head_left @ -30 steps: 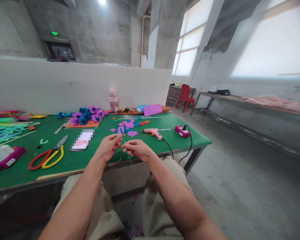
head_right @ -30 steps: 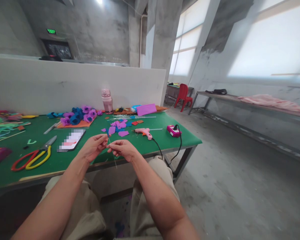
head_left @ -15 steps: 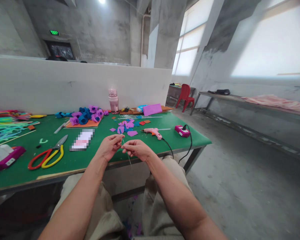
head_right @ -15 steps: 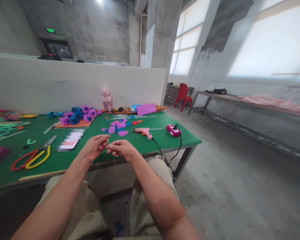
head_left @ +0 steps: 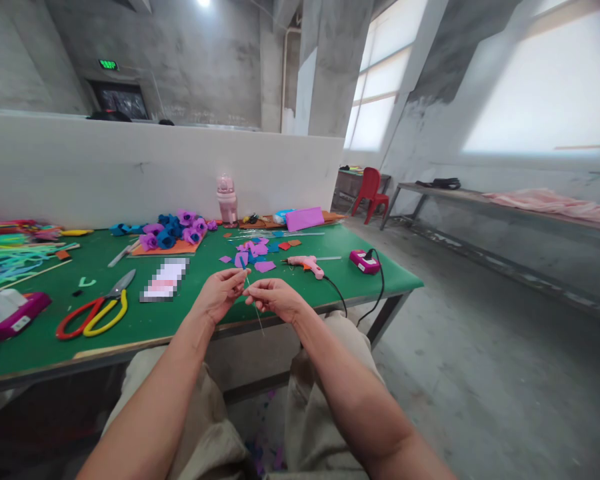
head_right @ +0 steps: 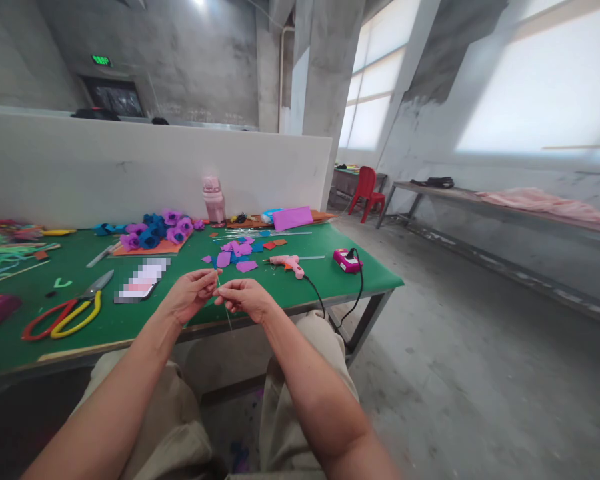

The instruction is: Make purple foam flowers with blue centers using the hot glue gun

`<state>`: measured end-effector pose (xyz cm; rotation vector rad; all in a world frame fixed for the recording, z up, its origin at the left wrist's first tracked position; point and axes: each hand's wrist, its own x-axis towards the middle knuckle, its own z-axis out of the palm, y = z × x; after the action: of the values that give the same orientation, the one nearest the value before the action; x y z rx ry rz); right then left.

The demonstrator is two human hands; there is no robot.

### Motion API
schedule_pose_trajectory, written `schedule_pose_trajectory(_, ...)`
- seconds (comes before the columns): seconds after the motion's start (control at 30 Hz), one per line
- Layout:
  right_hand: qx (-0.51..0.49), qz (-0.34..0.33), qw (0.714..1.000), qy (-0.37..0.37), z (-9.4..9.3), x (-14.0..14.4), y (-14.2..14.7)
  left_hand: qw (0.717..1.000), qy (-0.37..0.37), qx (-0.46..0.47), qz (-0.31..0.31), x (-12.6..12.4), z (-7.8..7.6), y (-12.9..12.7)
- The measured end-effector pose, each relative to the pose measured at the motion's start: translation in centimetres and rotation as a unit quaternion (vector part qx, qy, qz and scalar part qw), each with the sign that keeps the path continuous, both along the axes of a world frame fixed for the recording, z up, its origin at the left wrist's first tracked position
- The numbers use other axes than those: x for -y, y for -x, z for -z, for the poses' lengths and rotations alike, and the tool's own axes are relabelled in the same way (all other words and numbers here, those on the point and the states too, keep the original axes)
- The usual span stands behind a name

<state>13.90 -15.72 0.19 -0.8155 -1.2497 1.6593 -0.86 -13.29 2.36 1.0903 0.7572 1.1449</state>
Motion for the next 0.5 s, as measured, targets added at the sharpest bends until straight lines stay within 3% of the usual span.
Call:
schedule_pose_trajectory(0.23,-0.016,-0.001,1.0,-0.004,-0.09,0.07,-0.22,0.999,0.039,0.013,0.007,0.25,-0.37,0.11)
schedule_pose_trajectory(0.5,0.012,-0.004,1.0,-0.019,0.3,-0.05,-0.03,1.0,0.011,-0.01,-0.003,0.08,-0.3,0.16)
